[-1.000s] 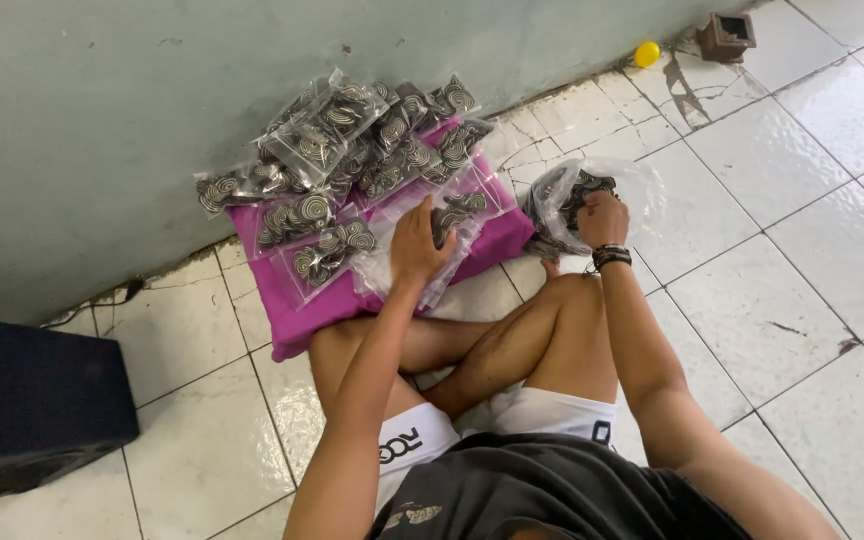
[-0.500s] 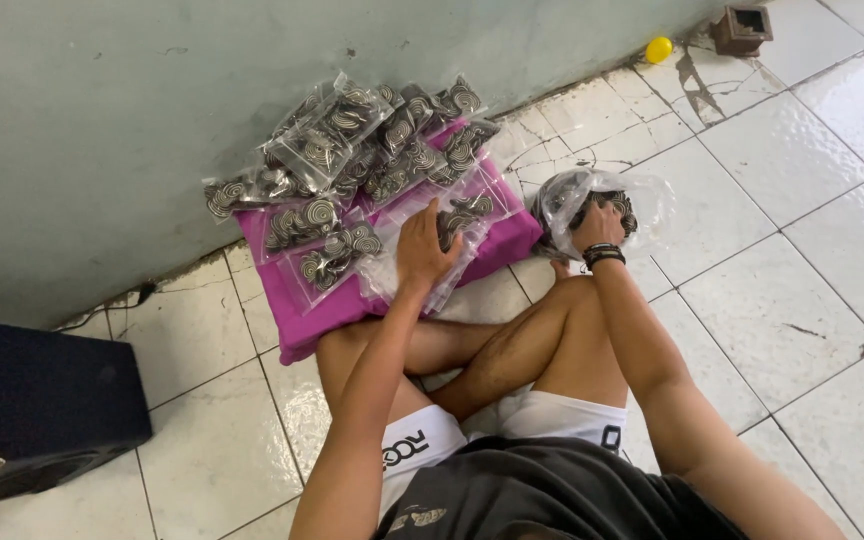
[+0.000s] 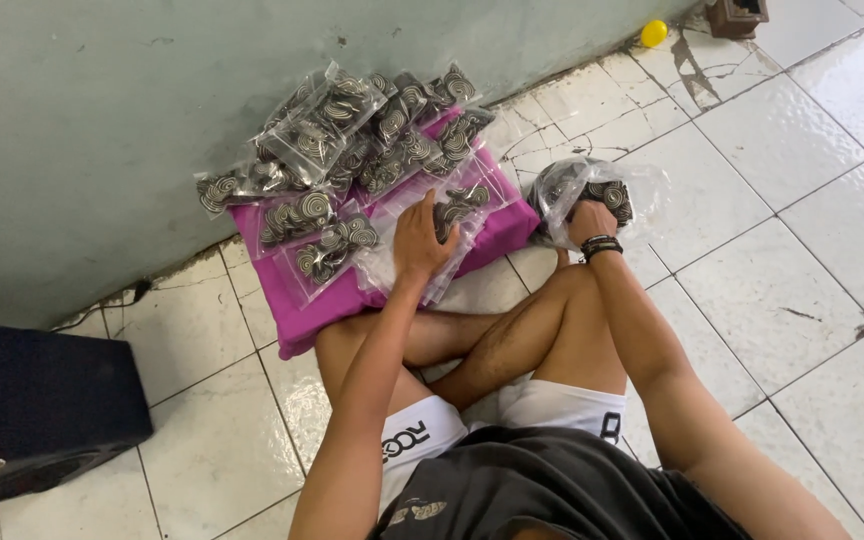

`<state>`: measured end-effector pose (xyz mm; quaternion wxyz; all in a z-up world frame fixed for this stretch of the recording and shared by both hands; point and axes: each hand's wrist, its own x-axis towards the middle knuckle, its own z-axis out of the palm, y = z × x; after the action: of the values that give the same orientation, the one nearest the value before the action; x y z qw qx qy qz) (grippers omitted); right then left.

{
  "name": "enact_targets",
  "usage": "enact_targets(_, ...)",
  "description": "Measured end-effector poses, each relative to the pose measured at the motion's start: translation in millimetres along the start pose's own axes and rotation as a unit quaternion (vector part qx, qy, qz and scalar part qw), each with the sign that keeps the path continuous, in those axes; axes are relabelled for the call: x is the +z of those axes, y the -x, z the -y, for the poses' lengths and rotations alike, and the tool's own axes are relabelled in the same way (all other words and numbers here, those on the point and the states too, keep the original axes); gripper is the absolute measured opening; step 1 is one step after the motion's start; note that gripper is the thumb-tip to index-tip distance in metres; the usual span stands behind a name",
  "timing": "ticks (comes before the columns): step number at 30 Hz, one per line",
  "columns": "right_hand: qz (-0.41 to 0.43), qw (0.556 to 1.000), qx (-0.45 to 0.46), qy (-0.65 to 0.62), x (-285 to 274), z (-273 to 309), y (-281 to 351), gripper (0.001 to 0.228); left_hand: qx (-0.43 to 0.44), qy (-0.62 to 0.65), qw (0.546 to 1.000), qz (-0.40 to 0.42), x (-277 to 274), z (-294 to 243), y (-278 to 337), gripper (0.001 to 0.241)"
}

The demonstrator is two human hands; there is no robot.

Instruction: Packaging small metal decorative items into individual plastic bags while sitting on the floor.

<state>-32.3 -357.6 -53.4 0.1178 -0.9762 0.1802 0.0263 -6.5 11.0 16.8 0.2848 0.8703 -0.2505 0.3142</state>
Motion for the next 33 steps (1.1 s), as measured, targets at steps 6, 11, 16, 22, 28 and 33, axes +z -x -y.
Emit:
enact_targets(6, 0.021, 0.999, -0.022, -0.033, -7.8, 2.9, 0.7, 0.029, 0.002, -0.002, 1.0, 0.002, 3.2, 4.3, 2.1, 0.076)
enact_targets(11, 0.034, 0.999, -0.01, -0.015, -2.4, -1.4, -1.6, 0.028, 0.006, -0.01, 1.0, -0.005, 0.5, 2.1, -0.7, 0.076)
enact_targets(16, 0.051, 0.999, -0.009, -0.011, -5.1, 0.1, -0.9, 0.031, 0.005, -0.016, 1.0, -0.013, 5.9, 4.5, 1.9, 0.076)
enact_targets(22, 0.047, 0.999, -0.007, -0.014, 5.0, -4.6, -6.1, 0.027, 0.01, -0.019, 1.0, -0.023, 2.5, 3.2, 0.6, 0.074)
enact_targets(28, 0.044, 0.999, 0.004, -0.02, 12.4, -8.0, -10.5, 0.028, 0.006, -0.012, 1.0, -0.014, 4.9, 5.2, 1.3, 0.075)
enact_targets(33, 0.081, 0.997, 0.0, -0.007, 6.3, -5.3, -8.2, 0.038, 0.009, -0.013, 1.0, -0.014, 10.3, 8.6, 4.1, 0.075)
